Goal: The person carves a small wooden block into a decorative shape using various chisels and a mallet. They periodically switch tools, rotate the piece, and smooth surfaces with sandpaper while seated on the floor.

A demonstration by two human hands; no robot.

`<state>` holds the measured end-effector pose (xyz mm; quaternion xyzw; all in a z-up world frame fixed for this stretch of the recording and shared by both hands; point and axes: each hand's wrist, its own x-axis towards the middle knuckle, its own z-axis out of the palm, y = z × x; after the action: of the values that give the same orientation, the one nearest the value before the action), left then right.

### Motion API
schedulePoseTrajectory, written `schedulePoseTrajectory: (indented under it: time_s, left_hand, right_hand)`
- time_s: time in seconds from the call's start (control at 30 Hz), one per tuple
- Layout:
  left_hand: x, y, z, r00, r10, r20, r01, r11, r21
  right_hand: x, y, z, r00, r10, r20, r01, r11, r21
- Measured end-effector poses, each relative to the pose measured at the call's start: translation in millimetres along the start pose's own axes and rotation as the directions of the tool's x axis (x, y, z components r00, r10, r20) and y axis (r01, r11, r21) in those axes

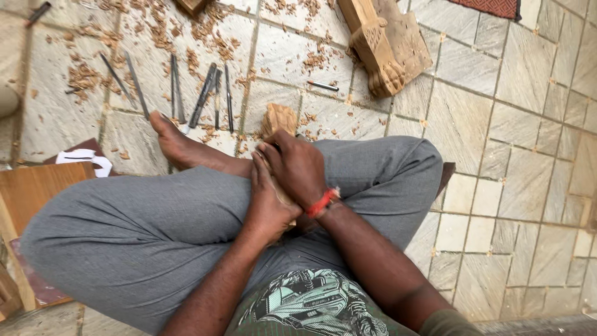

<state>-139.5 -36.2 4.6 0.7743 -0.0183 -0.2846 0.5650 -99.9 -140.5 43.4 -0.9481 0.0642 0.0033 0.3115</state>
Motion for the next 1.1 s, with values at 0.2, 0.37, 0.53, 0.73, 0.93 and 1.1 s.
schedulePoseTrajectory:
  time_s: [0.2, 0.37, 0.53, 0.73, 0.93, 1.1]
  left_hand:
    - [4, -13, 6, 1.000, 0.000, -0.018, 0.001, 0.999, 0.044]
    - [-3, -2, -1, 0.999, -0.048, 0.014, 0.048, 0.998, 0.033]
    - [0, -5, 0, 0.998, -0.060, 0.002, 0.060, 0.996, 0.064]
    - [2, -7, 5, 0.999, -0.025, -0.040, 0.025, 1.000, 0.016]
    - [-2, -10, 2, 0.999, -0.016, -0.029, 0.016, 1.000, 0.020]
    - [3, -1, -5, 0.999, -0.042, 0.024, 0.041, 0.998, 0.040]
  right_hand:
    - [-19, 13, -11, 0.998, 0.006, -0.070, -0.003, 0.999, 0.041]
    - [4, 7, 0, 0.999, -0.016, -0.052, 0.016, 1.000, 0.004]
    - [-16, 13, -10, 0.999, -0.018, -0.036, 0.018, 1.000, 0.013]
    - [10, 12, 6, 0.996, -0.058, -0.067, 0.060, 0.998, 0.030]
    - [-25, 16, -13, 0.999, -0.031, -0.043, 0.031, 0.999, 0.017]
    - [25, 19, 8, 0.997, 0.046, 0.060, -0.048, 0.999, 0.026]
